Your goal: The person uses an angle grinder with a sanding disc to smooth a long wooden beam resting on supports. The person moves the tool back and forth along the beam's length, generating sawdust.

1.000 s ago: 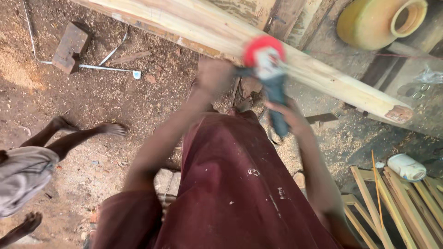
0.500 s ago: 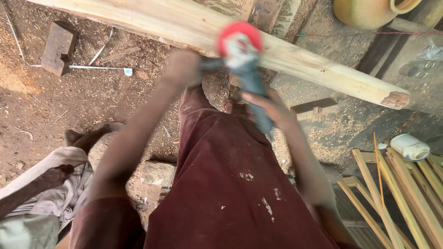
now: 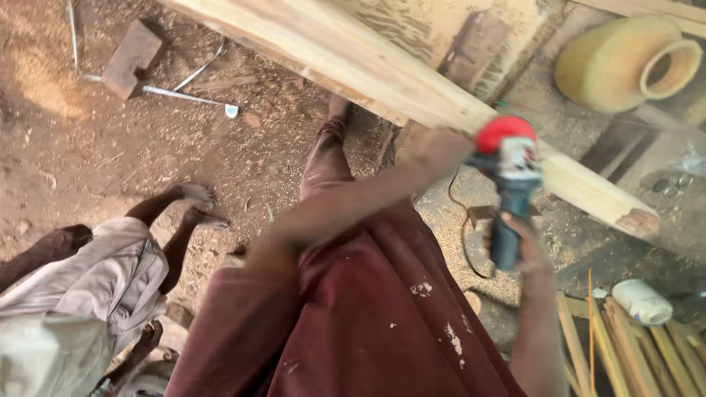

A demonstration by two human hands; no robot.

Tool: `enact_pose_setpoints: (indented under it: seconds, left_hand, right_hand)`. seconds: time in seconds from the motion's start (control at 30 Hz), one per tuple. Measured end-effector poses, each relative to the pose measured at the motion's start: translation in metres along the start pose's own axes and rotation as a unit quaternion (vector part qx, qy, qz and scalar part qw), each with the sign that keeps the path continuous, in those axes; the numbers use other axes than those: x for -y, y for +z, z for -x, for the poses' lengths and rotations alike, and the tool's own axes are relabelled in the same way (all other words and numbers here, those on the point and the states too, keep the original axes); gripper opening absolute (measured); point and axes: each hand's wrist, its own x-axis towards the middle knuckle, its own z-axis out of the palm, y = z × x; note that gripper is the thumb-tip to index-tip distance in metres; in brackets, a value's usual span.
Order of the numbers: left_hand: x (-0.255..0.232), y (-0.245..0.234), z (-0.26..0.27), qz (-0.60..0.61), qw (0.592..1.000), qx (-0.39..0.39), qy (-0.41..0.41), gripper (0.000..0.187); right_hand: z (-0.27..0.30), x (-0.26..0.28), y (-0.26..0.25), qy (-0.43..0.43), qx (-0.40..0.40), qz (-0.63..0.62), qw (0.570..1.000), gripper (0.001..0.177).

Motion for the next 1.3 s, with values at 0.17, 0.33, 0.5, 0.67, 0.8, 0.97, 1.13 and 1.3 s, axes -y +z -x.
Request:
enact_pose_setpoints:
  seconds: [0.17, 0.33, 0.5, 0.67, 0.8, 0.97, 1.13, 1.3]
  left_hand:
    - [0.129, -0.092, 0.068, -0.132, 0.963, 0.128, -0.197, 0.018]
    - [0.235, -0.141, 0.12, -0.173, 0.946, 0.049, -0.268, 0.012]
    - [0.278, -0.142, 0.136, -0.206, 0.951, -0.102, -0.209, 0.011]
    - [0.259, -0.151, 0.124, -0.19, 0.954, -0.043, -0.23, 0.012]
    - [0.193, -0.147, 0.103, -0.143, 0.953, 0.088, -0.25, 0.012]
    - [0.092, -0.105, 0.067, -0.086, 0.983, 0.074, -0.142, 0.011]
    - [0.041, -0.082, 0.039, -0.088, 0.992, 0.045, -0.075, 0.011]
    - [0.116, -0.091, 0.063, -0.087, 0.983, 0.015, -0.162, 0.016]
  right_hand:
    - [-0.051, 0.062, 0.151, -0.076, 0.188, 0.059, 0.977, 0.047]
    - [-0.082, 0.111, 0.263, -0.1, 0.256, 0.093, 0.957, 0.044]
    - [-0.081, 0.142, 0.302, -0.094, 0.226, 0.121, 0.962, 0.045]
    - [-0.081, 0.136, 0.285, -0.095, 0.245, 0.099, 0.96, 0.047]
    - [-0.07, 0.107, 0.227, -0.079, 0.229, 0.085, 0.966, 0.048]
    - [-0.041, 0.06, 0.122, -0.039, 0.161, 0.036, 0.985, 0.047]
    - [-0.027, 0.046, 0.081, -0.014, 0.12, 0.003, 0.993, 0.049]
    - [-0.051, 0.087, 0.152, 0.0, 0.17, 0.021, 0.985, 0.05]
